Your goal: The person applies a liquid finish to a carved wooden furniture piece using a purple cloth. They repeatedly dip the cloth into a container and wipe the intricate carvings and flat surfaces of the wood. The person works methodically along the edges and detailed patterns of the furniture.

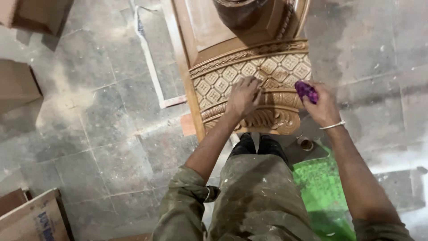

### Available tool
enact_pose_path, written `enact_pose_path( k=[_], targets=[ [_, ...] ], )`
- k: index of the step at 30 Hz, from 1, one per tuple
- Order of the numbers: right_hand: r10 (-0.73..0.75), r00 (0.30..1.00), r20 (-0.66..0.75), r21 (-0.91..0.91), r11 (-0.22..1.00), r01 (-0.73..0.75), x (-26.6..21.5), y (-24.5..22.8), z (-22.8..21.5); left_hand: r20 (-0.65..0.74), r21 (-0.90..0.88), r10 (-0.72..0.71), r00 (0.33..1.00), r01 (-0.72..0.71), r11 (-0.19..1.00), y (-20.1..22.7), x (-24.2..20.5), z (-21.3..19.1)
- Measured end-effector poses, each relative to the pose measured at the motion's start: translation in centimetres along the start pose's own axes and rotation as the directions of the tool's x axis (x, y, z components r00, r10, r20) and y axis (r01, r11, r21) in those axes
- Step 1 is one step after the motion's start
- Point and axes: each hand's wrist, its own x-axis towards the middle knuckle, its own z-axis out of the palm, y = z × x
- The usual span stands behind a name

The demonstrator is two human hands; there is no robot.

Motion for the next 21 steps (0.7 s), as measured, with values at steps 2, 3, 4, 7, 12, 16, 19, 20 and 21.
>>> enact_pose_path(
  k=[2,3,4,7,12,16,19,20,21],
  targets=[
    [0.082,0.996,0.035,-0.183,0.98,-0.074,1.2,-1.5,1.1,-0.066,0.078,0.045,0.997,-0.04,0.996,-1.0,2.0,1.0],
    [0.127,0.99,0.053,-0.274,0.956,-0.108,1.7,-2.3,1.9,-0.062,0.108,0.04,0.997,-0.033,0.994,-1.6,2.8,1.5],
    [0.03,0.997,0.076,-0.346,0.938,-0.002,2.2,-2.9,2.4,-0.065,0.134,0.036,0.997,-0.027,0.991,-2.4,3.6,2.0],
    [-0.152,0.967,0.204,-0.554,0.796,0.242,2.8,-4.2,2.9,-0.108,0.197,0.103,0.989,-0.08,0.977,-4.6,5.6,3.2],
    [0.0,0.957,0.29,-0.617,0.764,0.187,2.8,-5.1,3.5,-0.021,0.212,0.143,0.989,-0.135,0.968,-7.5,7.9,4.2],
    [0.023,0.964,0.263,-0.595,0.791,0.143,3.6,-5.6,6.3,-0.064,0.211,0.193,0.979,-0.175,0.962,-7.8,8.3,4.1],
    [-0.013,0.976,0.216,-0.559,0.818,0.135,3.5,-5.8,6.5,-0.017,0.183,0.166,0.986,-0.16,0.97,-7.3,7.6,3.2],
    [-0.022,0.972,0.235,-0.597,0.785,0.162,3.5,-5.9,6.4,0.007,0.169,0.153,0.988,-0.152,0.974,-7.1,7.5,2.9],
    [-0.029,0.967,0.254,-0.634,0.75,0.189,3.5,-6.0,6.1,0.004,0.164,0.165,0.986,-0.164,0.973,-7.0,7.5,2.6]
  ],
)
